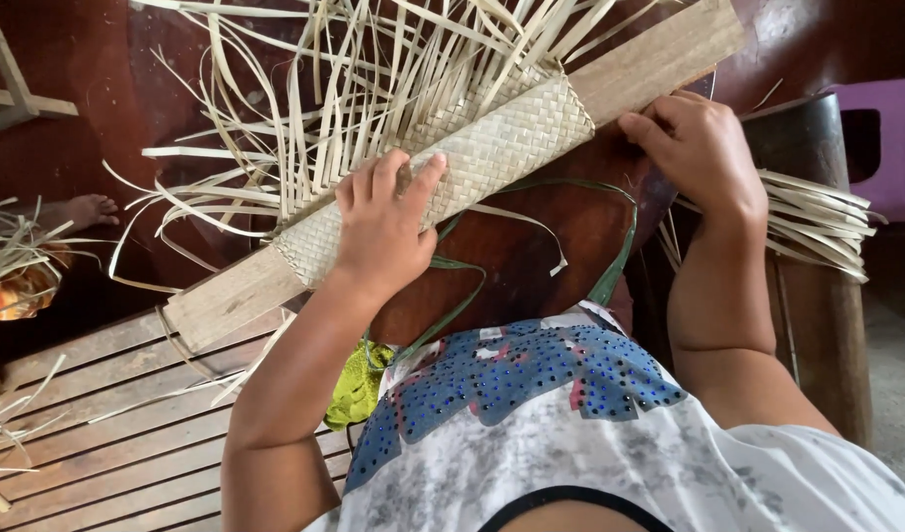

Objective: A person is weaving dried leaf strands into a long strip, using a wooden board to hold the work in place on a table.

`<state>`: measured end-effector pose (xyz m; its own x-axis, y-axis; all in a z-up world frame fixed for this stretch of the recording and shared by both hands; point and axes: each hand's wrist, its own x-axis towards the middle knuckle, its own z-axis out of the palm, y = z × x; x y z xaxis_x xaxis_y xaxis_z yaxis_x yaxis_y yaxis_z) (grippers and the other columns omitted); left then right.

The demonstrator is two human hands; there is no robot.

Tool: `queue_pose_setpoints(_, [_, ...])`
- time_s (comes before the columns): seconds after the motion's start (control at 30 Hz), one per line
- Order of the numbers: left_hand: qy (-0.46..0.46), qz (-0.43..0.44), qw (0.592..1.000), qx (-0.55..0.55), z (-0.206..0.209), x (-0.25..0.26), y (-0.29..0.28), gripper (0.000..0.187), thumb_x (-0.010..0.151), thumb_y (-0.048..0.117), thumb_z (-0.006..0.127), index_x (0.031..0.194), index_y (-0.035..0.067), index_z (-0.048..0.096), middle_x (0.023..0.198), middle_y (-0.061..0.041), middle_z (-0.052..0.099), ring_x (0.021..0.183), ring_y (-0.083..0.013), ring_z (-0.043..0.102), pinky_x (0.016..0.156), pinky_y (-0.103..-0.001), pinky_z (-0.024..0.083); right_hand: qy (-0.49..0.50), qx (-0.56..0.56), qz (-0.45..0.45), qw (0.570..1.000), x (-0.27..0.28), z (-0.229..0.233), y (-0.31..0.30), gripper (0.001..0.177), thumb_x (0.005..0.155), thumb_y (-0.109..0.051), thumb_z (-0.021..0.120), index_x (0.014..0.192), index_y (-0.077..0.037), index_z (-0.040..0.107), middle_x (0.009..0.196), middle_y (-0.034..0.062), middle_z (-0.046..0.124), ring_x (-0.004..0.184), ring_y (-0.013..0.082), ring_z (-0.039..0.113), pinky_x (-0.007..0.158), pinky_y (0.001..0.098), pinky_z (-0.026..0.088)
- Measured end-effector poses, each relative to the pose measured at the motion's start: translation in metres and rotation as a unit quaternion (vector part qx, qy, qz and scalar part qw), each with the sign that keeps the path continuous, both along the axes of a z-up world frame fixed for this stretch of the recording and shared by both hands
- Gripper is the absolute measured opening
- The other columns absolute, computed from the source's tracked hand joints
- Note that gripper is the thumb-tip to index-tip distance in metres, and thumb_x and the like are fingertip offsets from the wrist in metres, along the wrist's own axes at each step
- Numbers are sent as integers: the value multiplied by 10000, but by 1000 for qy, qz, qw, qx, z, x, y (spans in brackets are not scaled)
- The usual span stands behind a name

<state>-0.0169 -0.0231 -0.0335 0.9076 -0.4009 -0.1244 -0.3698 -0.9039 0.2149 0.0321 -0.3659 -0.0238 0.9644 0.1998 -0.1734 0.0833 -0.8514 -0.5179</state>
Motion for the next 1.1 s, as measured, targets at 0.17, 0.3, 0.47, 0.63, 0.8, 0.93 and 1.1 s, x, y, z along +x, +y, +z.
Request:
queue_pose_setpoints(0.17, [-4,-4,1000,27,2,-1,-3,752,733,410,687,1400,243,383,1288,-164,332,1188,-357,362,973,-586,330,-214,23,69,974,-2,-1,12,330,927,-286,796,1050,-14,653,1061,129,550,1031,293,462,858,436,349])
queue_pose_setpoints(0.3, [1,11,1000,9,5,-4,-6,743,697,398,666,1355,198,385,1287,-171,364,1160,-395,386,923,-559,309,-172,-13,240,955,4,8,47,631,860,-397,709,1401,-118,545,1512,230,413,1449,389,231,1092,584,-62])
queue_pose_setpoints(0.47, [45,7,998,-33,28,-10,6,765,777,363,664,1438,189,323,1409,-150,294,1277,-340,281,1023,-568,233,-101,-46,269,957,18,4,60,755,771,-336,680,1462,-222,397,1517,118,355,1406,396,227,1052,655,-28])
queue_pose_setpoints(0.63, [145,82,967,-193,78,-41,64,655,814,253,677,1349,5,393,1378,-179,420,1295,-324,345,1112,-488,210,-86,-16,267,960,19,1,60,751,779,-306,703,1462,-199,410,1497,129,369,1366,412,262,1074,599,-47])
queue_pose_setpoints(0.8, [60,226,966,-114,33,-75,122,786,672,440,803,1301,92,485,1265,-126,432,1200,-324,350,1030,-482,276,-130,-16,285,950,20,1,62,783,721,-204,773,1435,-137,458,1437,151,413,1286,401,317,1074,617,117])
queue_pose_setpoints(0.93, [-5,230,966,-120,12,-79,132,937,628,530,815,1318,53,399,1230,-167,461,1163,-337,413,1028,-501,319,-161,-29,283,945,14,2,64,733,722,-98,707,1422,-146,493,1396,132,463,1265,399,374,1071,560,72])
queue_pose_setpoints(1.1, [56,198,974,-92,15,-75,133,929,586,539,832,1286,54,461,1248,-142,498,1178,-334,415,1017,-463,293,-133,-42,288,948,15,5,66,749,754,-175,727,1439,-93,435,1423,179,392,1277,393,297,1055,627,226])
